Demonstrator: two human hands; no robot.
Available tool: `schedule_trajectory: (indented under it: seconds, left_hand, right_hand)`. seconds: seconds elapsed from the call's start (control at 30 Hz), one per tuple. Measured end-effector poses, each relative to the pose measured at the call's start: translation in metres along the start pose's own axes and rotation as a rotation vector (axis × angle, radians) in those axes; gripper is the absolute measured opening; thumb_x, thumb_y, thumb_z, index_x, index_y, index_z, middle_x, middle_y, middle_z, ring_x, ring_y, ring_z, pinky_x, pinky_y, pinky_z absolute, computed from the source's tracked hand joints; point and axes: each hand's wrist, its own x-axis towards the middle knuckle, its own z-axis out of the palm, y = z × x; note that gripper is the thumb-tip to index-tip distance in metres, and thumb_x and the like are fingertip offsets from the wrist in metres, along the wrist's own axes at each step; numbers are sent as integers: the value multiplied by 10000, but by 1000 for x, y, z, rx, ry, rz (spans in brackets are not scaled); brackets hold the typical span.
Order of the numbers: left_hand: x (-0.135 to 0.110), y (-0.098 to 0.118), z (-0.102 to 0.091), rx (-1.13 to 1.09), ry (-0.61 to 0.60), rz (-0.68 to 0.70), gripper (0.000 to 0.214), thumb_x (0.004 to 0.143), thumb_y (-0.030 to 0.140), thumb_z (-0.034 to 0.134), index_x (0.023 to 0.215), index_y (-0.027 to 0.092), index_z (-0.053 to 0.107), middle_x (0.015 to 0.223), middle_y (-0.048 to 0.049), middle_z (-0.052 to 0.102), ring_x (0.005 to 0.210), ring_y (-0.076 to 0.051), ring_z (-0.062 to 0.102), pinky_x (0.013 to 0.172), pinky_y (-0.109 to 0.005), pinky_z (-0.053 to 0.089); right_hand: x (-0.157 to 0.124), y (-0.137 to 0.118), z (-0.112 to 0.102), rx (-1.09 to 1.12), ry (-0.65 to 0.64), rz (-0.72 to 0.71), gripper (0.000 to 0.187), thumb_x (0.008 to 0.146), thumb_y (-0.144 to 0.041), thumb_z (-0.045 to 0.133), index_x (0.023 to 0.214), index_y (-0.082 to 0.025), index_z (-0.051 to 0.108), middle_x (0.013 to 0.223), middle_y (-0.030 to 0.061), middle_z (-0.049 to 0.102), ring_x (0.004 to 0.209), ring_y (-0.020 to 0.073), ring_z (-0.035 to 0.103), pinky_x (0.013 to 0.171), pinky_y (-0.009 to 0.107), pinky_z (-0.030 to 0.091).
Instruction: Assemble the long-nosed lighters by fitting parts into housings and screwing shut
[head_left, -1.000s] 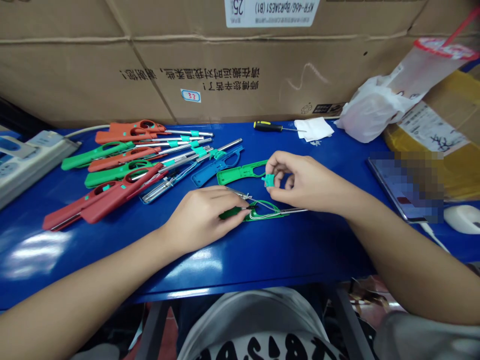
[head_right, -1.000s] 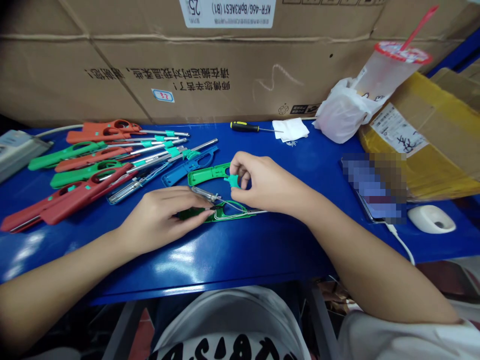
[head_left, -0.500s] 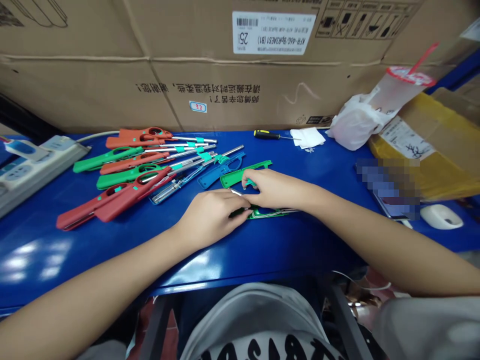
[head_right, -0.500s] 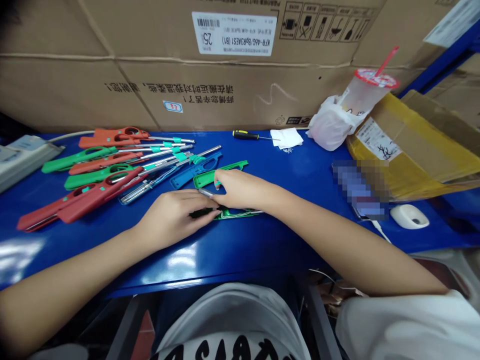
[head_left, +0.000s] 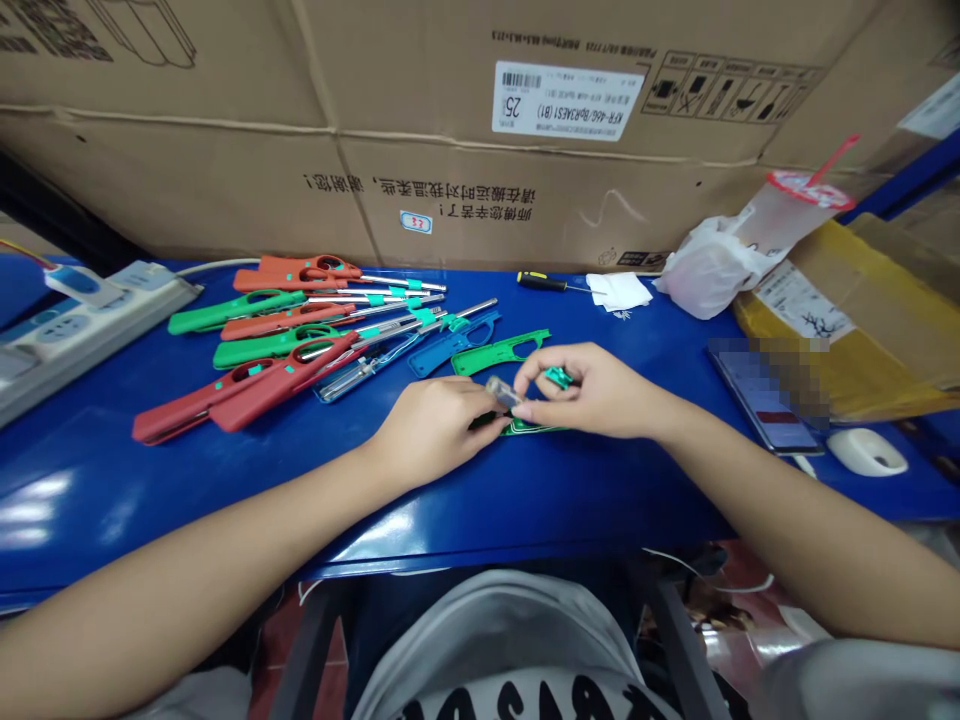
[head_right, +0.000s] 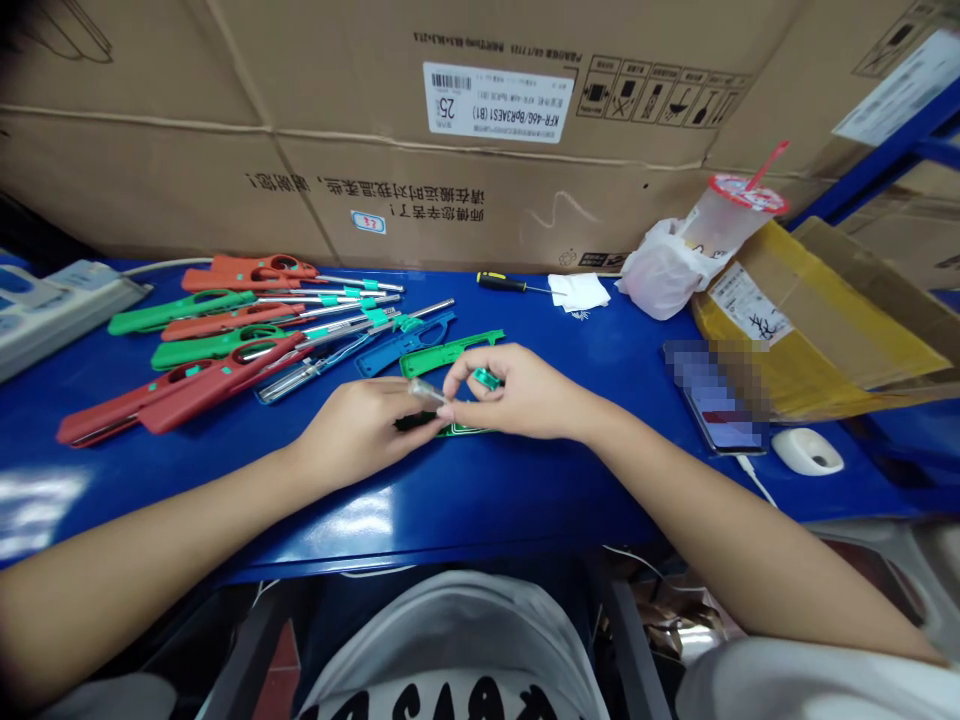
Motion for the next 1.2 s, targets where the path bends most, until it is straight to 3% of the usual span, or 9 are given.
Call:
schedule_trajectory:
  seconds: [0.13,0.23,0.43,0.57,0.73,0.83,0.93,1.07,1.2]
  left_hand:
    - [1,-2,-1,-20,-28,-1,70,933,215,695,910,183,753,843,-18,786,813,-195,747,682,-268,537]
    - [1,-3,-1,-33,-30,-16,100,958,222,668,942,181,757,876,-23,793,846,-200,750,724,-284,550]
    - [1,-2,-1,-46,-34,-27,89,953,237,687,958,184,759,918,-18,800,886,-210,757,755,-297,556]
    - [1,-2,-1,-46,-29,-22,108,961,253,678,939,185,759,891,-16,797,842,-203,754,701,-284,541]
    - [0,-1,0,-50,-3,-35,119,972,274,676,982,190,761,934,-19,799,864,-199,759,741,-286,556]
    - [0,-1,0,-82,19,-26,110,983,259,666,989,195,755,933,-7,793,870,-180,757,774,-275,567]
    - [0,0,-1,-128,67,12,112,989,242,659,992,178,751,923,-17,788,853,-171,751,777,-270,573]
    - [1,3,-2,-175,145,69,105,979,207,676,1031,149,745,912,-28,783,836,-155,745,779,-256,579]
    - [1,4,-2,-199,156,71,128,960,174,699,1078,152,744,965,-31,790,869,-145,749,821,-247,585]
  right_hand:
    - [-20,-6,12,-133,-130,-39,196,880,-378,728,985,-213,735,679,-68,520,611,88,445,615,232,351]
    - [-23,-11,25,-374,-164,-32,115,889,-289,703,982,-228,732,791,-31,685,693,122,577,648,255,350]
    - [-21,-12,34,-636,-212,-52,176,969,-366,634,1043,-216,687,897,30,744,827,219,680,659,304,338]
    - [-22,-23,14,-510,-152,-81,259,998,-463,593,1072,-228,672,1004,27,744,926,216,679,744,314,418]
    - [-8,-15,-11,-294,23,-176,365,1094,-353,334,1207,-196,644,1213,78,715,1123,213,639,951,349,452]
    - [4,6,-10,-193,148,-137,395,1072,-413,390,1263,-172,638,1081,84,717,944,195,653,812,332,483]
    - [11,24,-4,-17,262,3,313,1002,-435,537,1144,-181,653,806,18,673,708,158,605,644,291,451]
    - [11,32,-7,250,200,136,267,869,-419,727,984,-199,628,761,2,697,734,157,666,707,288,501]
    - [10,34,-16,233,124,178,206,869,-374,712,945,-183,709,867,37,735,809,159,682,779,303,524]
